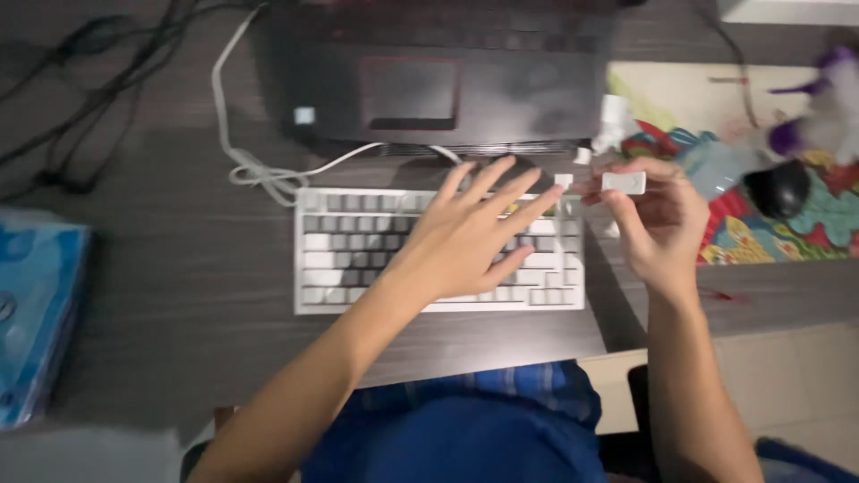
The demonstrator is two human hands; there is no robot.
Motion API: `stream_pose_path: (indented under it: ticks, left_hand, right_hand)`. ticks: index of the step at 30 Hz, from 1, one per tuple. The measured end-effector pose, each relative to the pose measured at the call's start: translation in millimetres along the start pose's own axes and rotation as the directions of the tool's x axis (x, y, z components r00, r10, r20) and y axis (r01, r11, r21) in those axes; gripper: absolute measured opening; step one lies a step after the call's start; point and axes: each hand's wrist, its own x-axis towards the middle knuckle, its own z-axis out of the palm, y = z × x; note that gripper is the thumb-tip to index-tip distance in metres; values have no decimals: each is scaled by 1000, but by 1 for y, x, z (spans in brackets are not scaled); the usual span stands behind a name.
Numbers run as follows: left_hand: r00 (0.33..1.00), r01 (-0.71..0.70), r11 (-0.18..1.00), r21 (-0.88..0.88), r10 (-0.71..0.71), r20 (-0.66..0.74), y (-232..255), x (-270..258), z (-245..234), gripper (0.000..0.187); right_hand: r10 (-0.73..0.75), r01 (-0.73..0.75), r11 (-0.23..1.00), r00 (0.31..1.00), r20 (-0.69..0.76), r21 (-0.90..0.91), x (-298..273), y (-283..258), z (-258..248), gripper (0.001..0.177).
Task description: The person is removing keycaps and components from a mechanical keyboard using a puller tool at a desk.
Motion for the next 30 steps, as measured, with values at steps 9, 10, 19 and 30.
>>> stream_pose_path:
  ticks: [9,10,19,30]
  left_hand:
    - [976,-144,987,-69,153,154,20,56,51,56]
    - [976,-143,987,-70,153,158,19,55,51,56]
    - [995,67,997,38,-63,-81,-8,-28,-30,41]
    - [976,201,967,159,-183,-117,-15,-85,-60,53]
  right_hand:
    - [148,-147,989,977,-151,15,-46,35,-43,23]
    - [151,-150,989,977,-153,17,-45,33,-46,23]
    - [120,-110,986,990,-77,127,-21,-1,6,24]
    - [43,-59,994,985,166,93,19,-14,110,10]
